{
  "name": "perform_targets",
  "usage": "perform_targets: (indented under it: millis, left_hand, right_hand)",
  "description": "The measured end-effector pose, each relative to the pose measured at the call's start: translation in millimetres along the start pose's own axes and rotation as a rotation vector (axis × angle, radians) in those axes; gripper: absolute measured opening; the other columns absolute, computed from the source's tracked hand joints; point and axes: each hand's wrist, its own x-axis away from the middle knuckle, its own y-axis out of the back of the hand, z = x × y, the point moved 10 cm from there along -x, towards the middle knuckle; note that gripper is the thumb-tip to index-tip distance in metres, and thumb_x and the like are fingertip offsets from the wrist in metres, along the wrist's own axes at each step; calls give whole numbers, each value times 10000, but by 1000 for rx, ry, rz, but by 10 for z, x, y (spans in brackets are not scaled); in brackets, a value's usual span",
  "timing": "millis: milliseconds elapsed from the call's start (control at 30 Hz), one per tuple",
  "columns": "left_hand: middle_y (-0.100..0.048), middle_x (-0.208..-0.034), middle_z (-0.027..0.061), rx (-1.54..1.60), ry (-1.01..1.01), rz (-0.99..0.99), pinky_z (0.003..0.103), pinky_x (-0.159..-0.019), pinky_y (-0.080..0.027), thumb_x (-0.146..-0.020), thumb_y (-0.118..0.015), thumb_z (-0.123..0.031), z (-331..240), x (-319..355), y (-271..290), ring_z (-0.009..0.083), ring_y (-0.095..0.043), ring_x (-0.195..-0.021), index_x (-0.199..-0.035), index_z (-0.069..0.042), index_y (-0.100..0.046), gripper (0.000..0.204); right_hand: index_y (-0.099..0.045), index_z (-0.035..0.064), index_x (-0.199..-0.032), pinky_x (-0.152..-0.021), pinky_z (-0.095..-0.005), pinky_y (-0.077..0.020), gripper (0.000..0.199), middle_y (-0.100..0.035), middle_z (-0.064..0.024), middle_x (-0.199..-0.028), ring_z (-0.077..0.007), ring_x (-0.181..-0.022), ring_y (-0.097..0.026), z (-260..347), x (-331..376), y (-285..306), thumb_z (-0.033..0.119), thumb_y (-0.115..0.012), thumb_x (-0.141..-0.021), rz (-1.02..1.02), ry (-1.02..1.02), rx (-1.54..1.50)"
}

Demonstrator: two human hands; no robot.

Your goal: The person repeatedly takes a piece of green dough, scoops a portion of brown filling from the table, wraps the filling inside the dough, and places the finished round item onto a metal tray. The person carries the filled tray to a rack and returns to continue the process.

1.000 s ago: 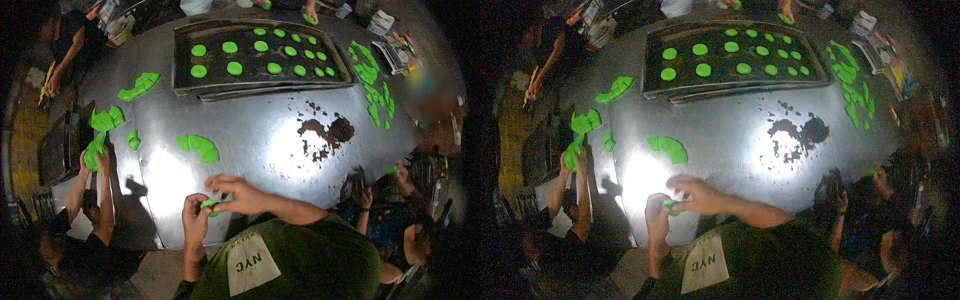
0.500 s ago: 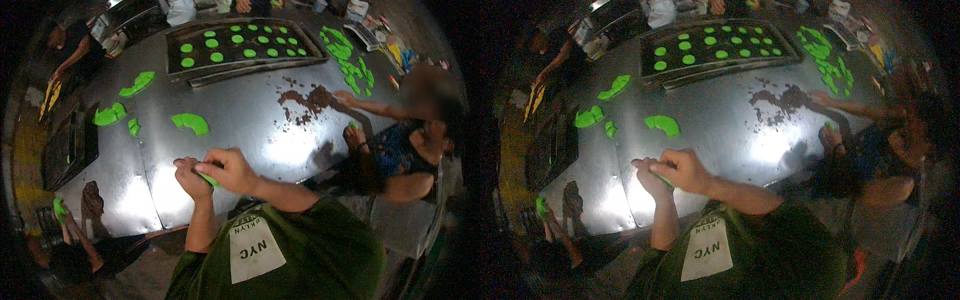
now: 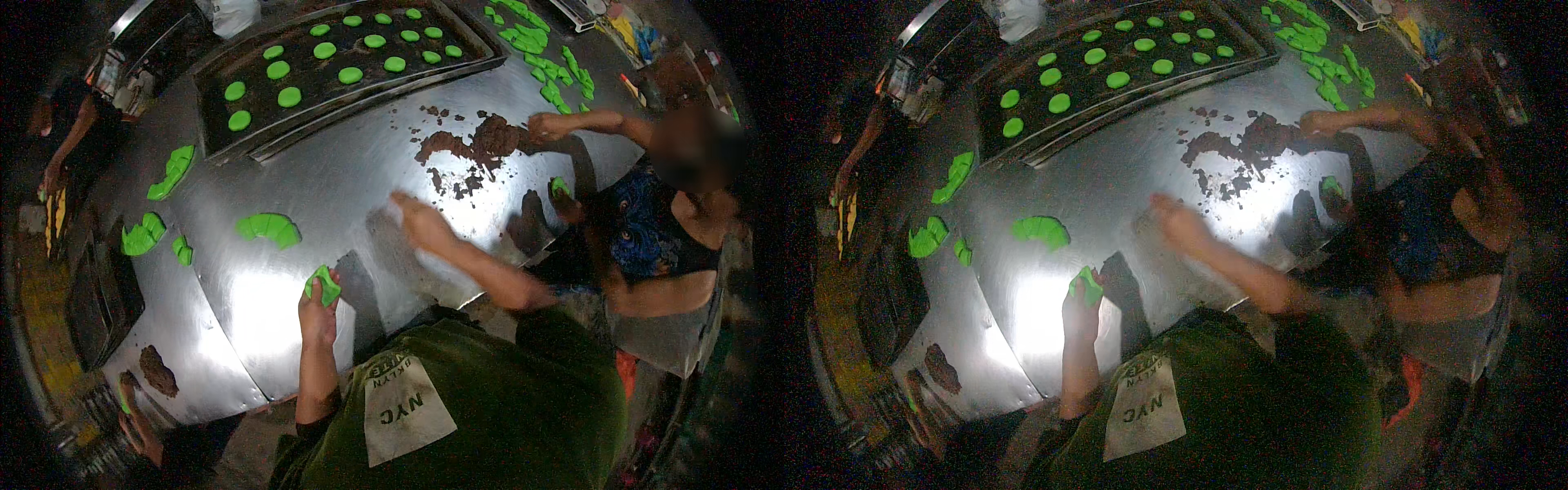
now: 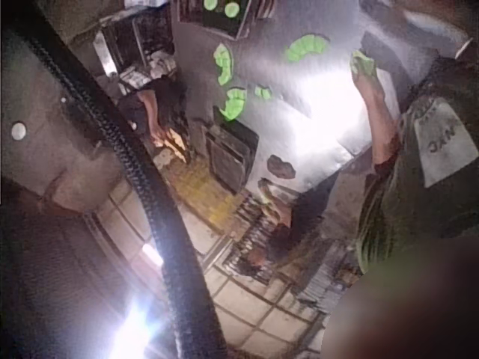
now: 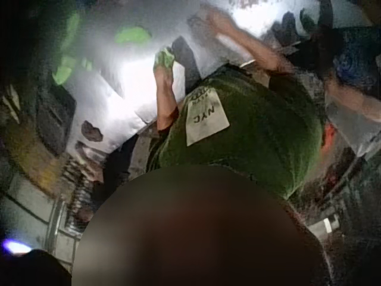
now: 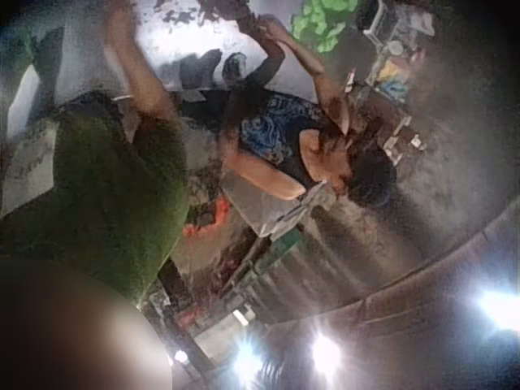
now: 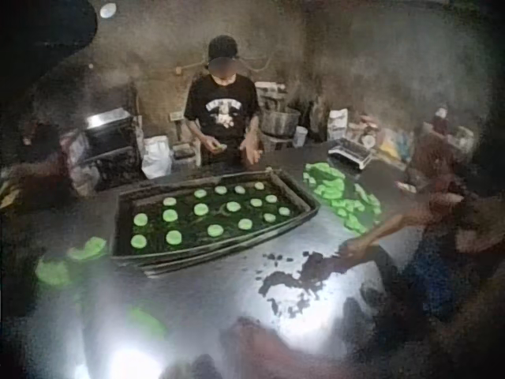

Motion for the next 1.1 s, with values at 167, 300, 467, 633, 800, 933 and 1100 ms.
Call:
perform_targets:
  millis: [167, 300, 467, 633, 800, 933, 1100]
  left_hand:
    - [-604, -1221, 171, -137, -11, -10, 365, -972, -512, -1024, -476, -200, -99, -190, 21, 257, -616, -1106, -1287, 48, -495, 363]
    - [-599, -1242, 168, -4, 17, -58, 366, -976, -507, -1023, -480, -213, -218, -312, -10, 258, -608, -1127, -1306, 42, -484, 380]
    - [-568, -1286, 171, 59, 9, 69, 392, -1027, -456, -1016, -493, -263, -404, -202, -199, 282, -562, -1191, -1352, 34, -443, 451]
    - [-510, -1356, 150, 96, 47, 283, 422, -1061, -391, -1029, -392, -433, -452, 127, -578, 277, -479, -1267, -1377, 11, -417, 564]
    - [-532, -1314, 122, 321, 49, 343, 407, -1035, -401, -1048, -318, -443, -577, 476, -794, 254, -506, -1215, -1375, -9, -430, 554]
    - [-553, -1266, 103, 134, -56, 256, 396, -1029, -410, -1049, -385, -373, -651, 676, -705, 227, -518, -1190, -1367, -22, -446, 478]
    - [-562, -1253, 90, 162, -133, 263, 341, -973, -449, -1032, -475, -256, -667, 824, -673, 183, -550, -1133, -1388, -41, -433, 418]
  right_hand:
    - [-545, -71, -1212, -995, -399, -471, 431, -532, -275, -1266, -383, -1199, -529, -1217, -830, 168, 116, -582, -826, -91, -124, 552]
    - [-673, -21, -933, -849, -354, -542, 207, -648, -184, -1026, -322, -989, -638, -1433, -946, -12, 105, -602, -785, 10, -206, 577]
    - [-721, 12, -817, -723, -377, -565, 135, -691, -177, -847, -304, -802, -687, -1123, -842, 126, 104, -626, -792, 205, -74, 546]
    - [-609, -18, -1164, -915, -367, -538, 269, -672, -104, -1077, -220, -995, -658, 7, -268, 66, 95, -633, -922, 214, -465, -1638]
    - [-641, -9, -1117, -905, -359, -527, 244, -662, -120, -1108, -265, -1026, -644, 1241, 107, 220, 47, -657, -879, -23, -108, -1338]
    - [-677, -4, -1021, -827, -362, -527, 228, -655, -132, -1073, -320, -947, -642, 2051, 400, 517, 12, -690, -794, -325, 343, -299]
    - [-664, -20, -974, -779, -379, -532, 209, -657, -141, -1010, -305, -911, -638, 1841, 478, 403, -11, -702, -768, -307, 66, -816]
